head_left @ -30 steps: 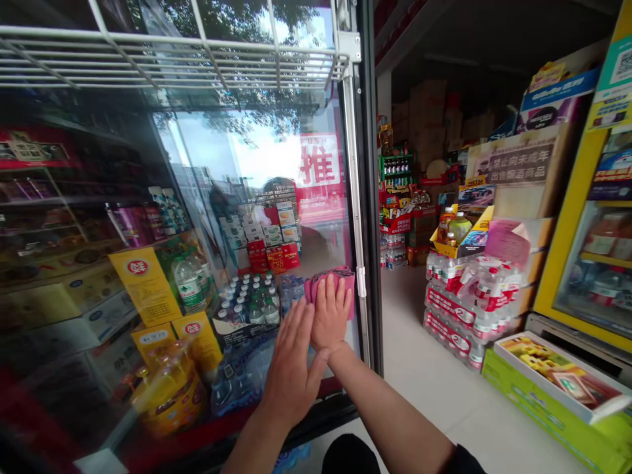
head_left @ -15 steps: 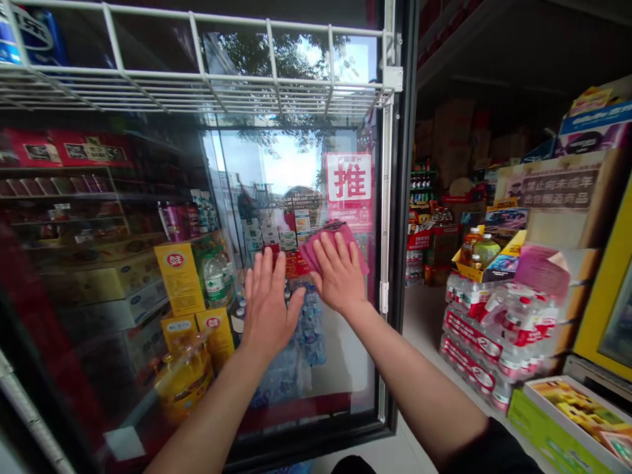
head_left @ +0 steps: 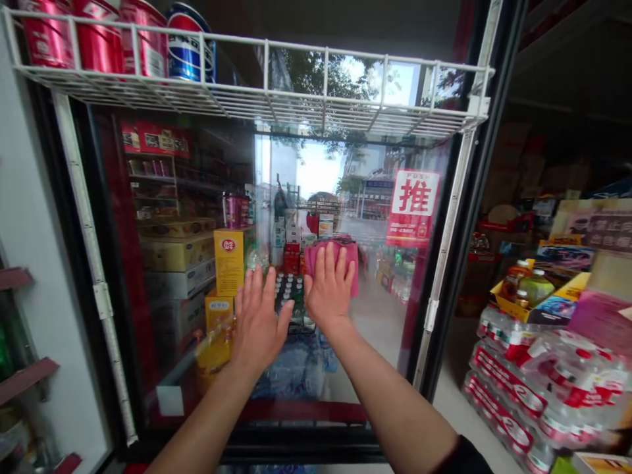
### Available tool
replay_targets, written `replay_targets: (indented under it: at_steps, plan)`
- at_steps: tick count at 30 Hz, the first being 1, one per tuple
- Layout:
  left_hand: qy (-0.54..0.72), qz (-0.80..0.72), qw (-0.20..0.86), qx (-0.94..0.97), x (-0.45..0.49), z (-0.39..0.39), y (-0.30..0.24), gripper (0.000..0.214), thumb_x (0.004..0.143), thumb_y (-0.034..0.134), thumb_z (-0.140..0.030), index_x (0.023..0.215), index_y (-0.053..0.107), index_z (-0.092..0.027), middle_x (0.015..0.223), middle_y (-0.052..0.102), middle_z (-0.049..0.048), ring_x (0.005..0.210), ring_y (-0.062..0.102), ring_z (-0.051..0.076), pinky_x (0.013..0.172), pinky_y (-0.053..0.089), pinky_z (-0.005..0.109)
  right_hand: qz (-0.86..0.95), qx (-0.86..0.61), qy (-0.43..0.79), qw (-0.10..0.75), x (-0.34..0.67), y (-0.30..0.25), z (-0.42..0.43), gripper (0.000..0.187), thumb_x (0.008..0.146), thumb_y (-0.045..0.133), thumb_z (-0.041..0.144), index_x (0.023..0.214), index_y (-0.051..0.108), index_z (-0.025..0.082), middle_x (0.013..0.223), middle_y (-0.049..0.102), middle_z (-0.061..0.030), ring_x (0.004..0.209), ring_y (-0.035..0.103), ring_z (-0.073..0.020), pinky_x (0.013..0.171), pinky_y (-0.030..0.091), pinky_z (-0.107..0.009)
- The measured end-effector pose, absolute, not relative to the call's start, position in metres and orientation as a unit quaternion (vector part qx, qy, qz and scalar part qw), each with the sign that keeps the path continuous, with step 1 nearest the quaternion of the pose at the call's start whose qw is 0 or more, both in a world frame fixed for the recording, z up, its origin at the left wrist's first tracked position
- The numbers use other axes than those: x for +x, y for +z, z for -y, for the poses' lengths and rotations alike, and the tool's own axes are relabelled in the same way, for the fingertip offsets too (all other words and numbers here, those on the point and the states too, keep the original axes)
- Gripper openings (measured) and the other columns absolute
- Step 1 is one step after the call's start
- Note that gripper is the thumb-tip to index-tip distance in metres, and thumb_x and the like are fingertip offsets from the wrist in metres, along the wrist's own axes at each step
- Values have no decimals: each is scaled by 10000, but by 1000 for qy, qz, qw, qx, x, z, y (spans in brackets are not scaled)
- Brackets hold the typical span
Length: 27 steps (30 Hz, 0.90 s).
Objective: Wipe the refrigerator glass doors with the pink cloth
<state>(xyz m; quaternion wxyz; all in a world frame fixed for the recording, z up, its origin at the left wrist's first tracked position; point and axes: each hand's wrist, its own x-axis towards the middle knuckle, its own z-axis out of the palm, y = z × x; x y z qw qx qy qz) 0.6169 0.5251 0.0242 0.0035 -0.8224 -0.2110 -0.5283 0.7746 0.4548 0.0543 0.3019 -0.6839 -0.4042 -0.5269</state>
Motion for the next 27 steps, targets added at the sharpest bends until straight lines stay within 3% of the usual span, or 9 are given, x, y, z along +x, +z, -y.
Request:
replay_targets:
  at_steps: [3, 7, 11, 17, 22, 27]
  plan:
    - [-525, 220, 9, -822, 605, -536, 18, 739, 1088, 472, -466, 1734, 284, -161, 1820, 231, 212, 1709, 177, 390, 1346, 227, 659, 475, -659, -521, 261, 749, 50, -489, 734, 1075, 532, 356, 1737, 303, 135, 1817, 283, -134, 1704, 179, -394, 1360, 162, -663]
    - [-530, 248, -10, -811, 593, -545, 13, 797, 1083, 473, -489, 1752, 212, -143, 1811, 227, 247, 1701, 193, 412, 1336, 232, 680, 627, -570, -511, 139, 727, 51, -520, 631, 1112, 449, 311, 1723, 345, 192, 1823, 298, -47, 1707, 225, -289, 1388, 213, -523]
    - [-536, 265, -27, -801, 583, -545, 12, 813, 1082, 477, -489, 1762, 174, -163, 1819, 203, 242, 1698, 194, 423, 1330, 238, 692, 700, -527, -475, 81, 727, 63, -513, 654, 1091, 490, 328, 1713, 358, 176, 1826, 293, -34, 1718, 191, -258, 1409, 179, -474]
    - [-533, 269, -12, -802, 564, -553, 15, 774, 1089, 462, -483, 1748, 224, -155, 1826, 181, 234, 1710, 159, 405, 1340, 223, 681, 650, -591, -470, 91, 769, 74, -448, 774, 1083, 536, 397, 1762, 217, 209, 1834, 243, -44, 1720, 174, -298, 1403, 118, -545]
    - [-530, 294, -6, -795, 543, -572, 11, 796, 1079, 486, -508, 1736, 251, -125, 1820, 178, 255, 1704, 172, 421, 1343, 218, 678, 530, -653, -532, 100, 814, 63, -399, 759, 1066, 565, 415, 1743, 302, 195, 1804, 326, -125, 1705, 212, -371, 1369, 144, -643]
    - [-538, 302, -18, -786, 531, -584, 2, 778, 1083, 478, -495, 1737, 252, -139, 1822, 191, 240, 1704, 176, 416, 1344, 220, 676, 469, -668, -559, 141, 804, 51, -416, 752, 1056, 557, 387, 1721, 337, 114, 1780, 361, -187, 1713, 148, -395, 1340, 188, -695]
